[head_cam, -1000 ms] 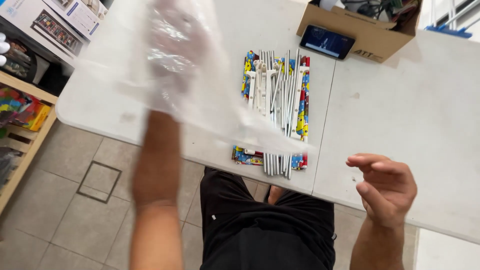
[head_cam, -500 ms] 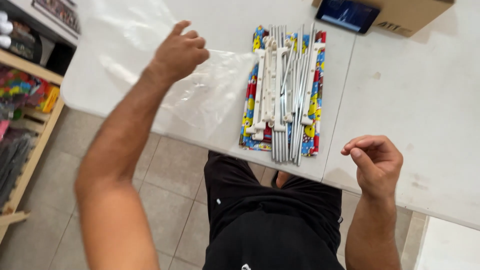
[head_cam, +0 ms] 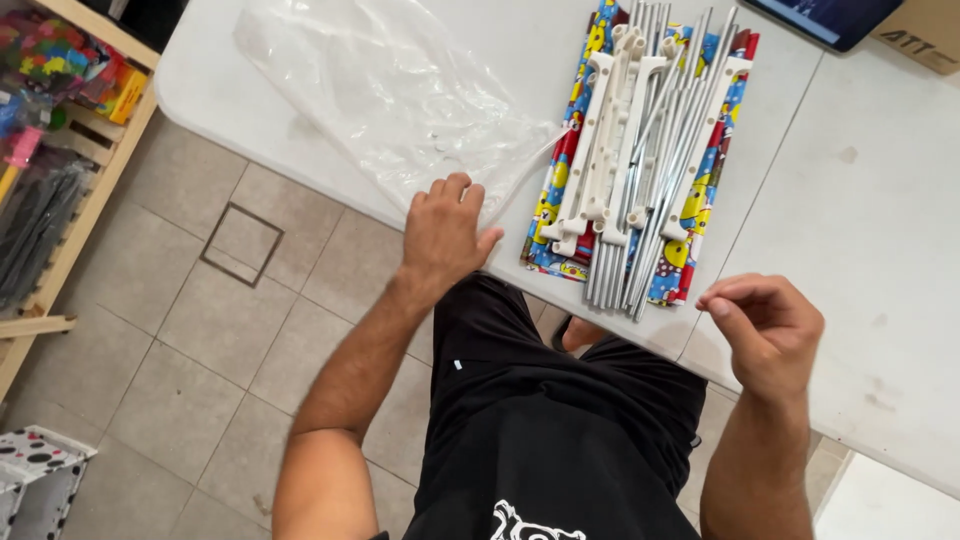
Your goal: The person gathers multiple fabric sleeves, stacks them with several plastic and metal frame components, and slides the entire bundle into a large clear plastic bag.
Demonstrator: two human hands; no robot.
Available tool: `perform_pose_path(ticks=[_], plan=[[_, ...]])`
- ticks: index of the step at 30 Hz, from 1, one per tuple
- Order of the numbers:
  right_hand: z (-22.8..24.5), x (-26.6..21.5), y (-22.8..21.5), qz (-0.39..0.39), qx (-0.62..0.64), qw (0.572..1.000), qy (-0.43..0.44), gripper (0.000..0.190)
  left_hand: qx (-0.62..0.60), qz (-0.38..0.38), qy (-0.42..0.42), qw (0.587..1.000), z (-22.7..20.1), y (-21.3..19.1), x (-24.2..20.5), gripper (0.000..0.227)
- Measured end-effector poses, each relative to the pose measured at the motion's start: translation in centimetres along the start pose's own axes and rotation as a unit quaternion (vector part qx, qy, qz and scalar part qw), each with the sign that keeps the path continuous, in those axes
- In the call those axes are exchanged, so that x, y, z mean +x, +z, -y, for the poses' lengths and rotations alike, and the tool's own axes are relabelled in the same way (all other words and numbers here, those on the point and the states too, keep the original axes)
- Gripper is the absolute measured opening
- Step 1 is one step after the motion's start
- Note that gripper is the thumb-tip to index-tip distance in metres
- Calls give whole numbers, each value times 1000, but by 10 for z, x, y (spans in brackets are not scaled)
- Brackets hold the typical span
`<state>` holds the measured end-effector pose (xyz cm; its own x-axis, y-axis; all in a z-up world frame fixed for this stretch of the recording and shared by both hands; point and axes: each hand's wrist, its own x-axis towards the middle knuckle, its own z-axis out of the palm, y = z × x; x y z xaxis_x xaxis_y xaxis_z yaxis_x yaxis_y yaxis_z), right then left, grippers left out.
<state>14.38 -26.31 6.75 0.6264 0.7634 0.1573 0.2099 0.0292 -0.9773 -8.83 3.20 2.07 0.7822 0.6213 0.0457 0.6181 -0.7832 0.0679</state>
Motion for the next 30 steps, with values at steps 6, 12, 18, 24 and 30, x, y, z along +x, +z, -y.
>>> perform_pose_path(ticks=[6,12,18,24,30], plan=[[18,33,58,107,-76,989,-67,8,-37,-132,-9,991,13,34,-16,11],[19,71,148,194,-199,909,-310,15,-290,-44,-107,950,3,-8,-24,13],[-8,97,187,138,-382,767,-497,6,-494,-13,-124,860,6,-34,-34,25],[-13,102,185,90,-367,743,-553,24,-585,-22,-124,801,19,-20,-27,10],[-12,97,184,356,-460,716,-387,17,-429,-211,-88,874,8,-40,-23,15]])
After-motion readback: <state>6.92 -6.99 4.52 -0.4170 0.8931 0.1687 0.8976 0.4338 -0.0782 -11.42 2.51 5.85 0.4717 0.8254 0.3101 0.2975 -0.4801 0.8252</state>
